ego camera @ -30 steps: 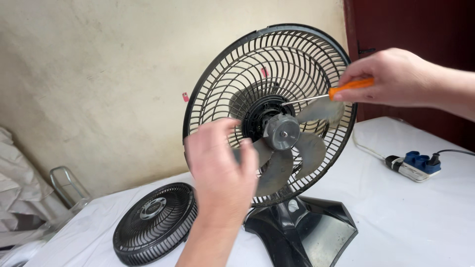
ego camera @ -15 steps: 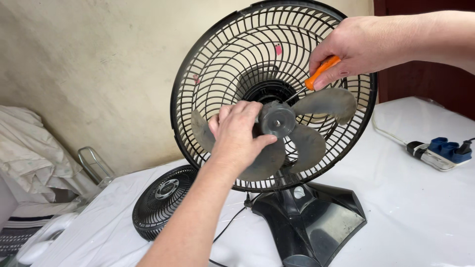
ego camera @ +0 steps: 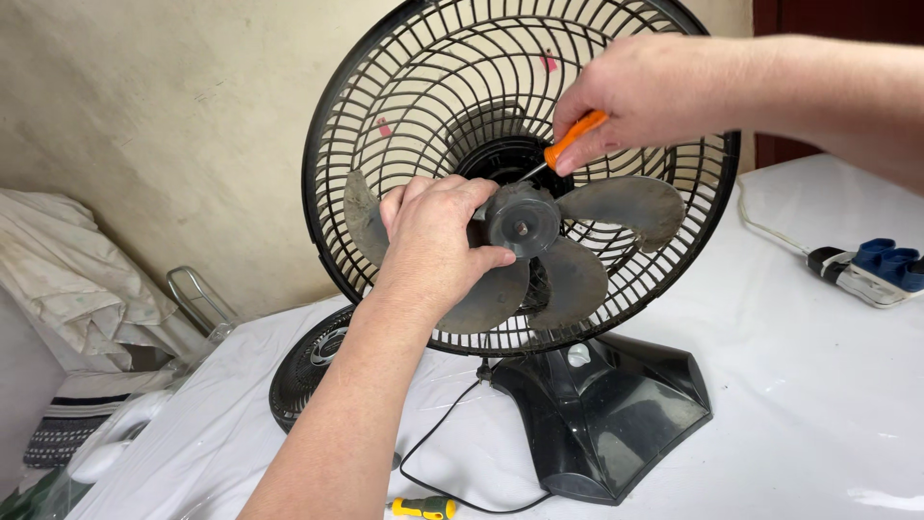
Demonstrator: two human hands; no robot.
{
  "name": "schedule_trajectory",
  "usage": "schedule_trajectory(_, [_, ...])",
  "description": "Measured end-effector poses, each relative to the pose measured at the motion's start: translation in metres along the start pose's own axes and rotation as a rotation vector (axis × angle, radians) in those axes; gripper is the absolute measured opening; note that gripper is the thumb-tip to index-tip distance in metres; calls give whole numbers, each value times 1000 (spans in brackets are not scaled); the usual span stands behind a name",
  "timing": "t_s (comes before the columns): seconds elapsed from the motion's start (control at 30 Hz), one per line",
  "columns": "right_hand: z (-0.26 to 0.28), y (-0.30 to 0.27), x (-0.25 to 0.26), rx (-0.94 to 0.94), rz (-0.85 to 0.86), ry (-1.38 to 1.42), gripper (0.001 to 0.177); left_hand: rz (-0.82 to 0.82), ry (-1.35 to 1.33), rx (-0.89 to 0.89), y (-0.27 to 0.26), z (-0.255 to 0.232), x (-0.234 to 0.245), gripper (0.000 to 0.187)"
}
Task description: The person assembles a black table fan by attaching the rear motor housing to the front grille, inserting the fan blade onto the motor shaft, and securing it with a screwdriver. The person then reattaches the front grille and tightens the central screw to complete the assembly.
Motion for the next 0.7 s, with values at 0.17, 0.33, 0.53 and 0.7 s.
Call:
schedule_trajectory(0.17, [-2,7,13,-6,33,9,51,-54,-21,12,-3,-8,0,65])
schedule_trajectory(0.33, [-3,9,0,-5,81,22,54,-146,13,39,-17,-11,0,59])
schedule_trajectory(0.53, [7,18,-7,164,86,-53,51,-190,0,69,-26,-9,10,50])
schedule_trajectory(0.7, [15,13,-1,159,111,-305,43,-515,82,-133,-40,-1,53,49])
Point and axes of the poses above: each hand's wrist, its own y-axis towards the middle knuckle, its own x-axis out of the back of the hand, z = x × y, the point moved 5 cm from there along y, towards the middle knuckle, and after that the axes turned 15 degrees about z, right-handed, at the moved point
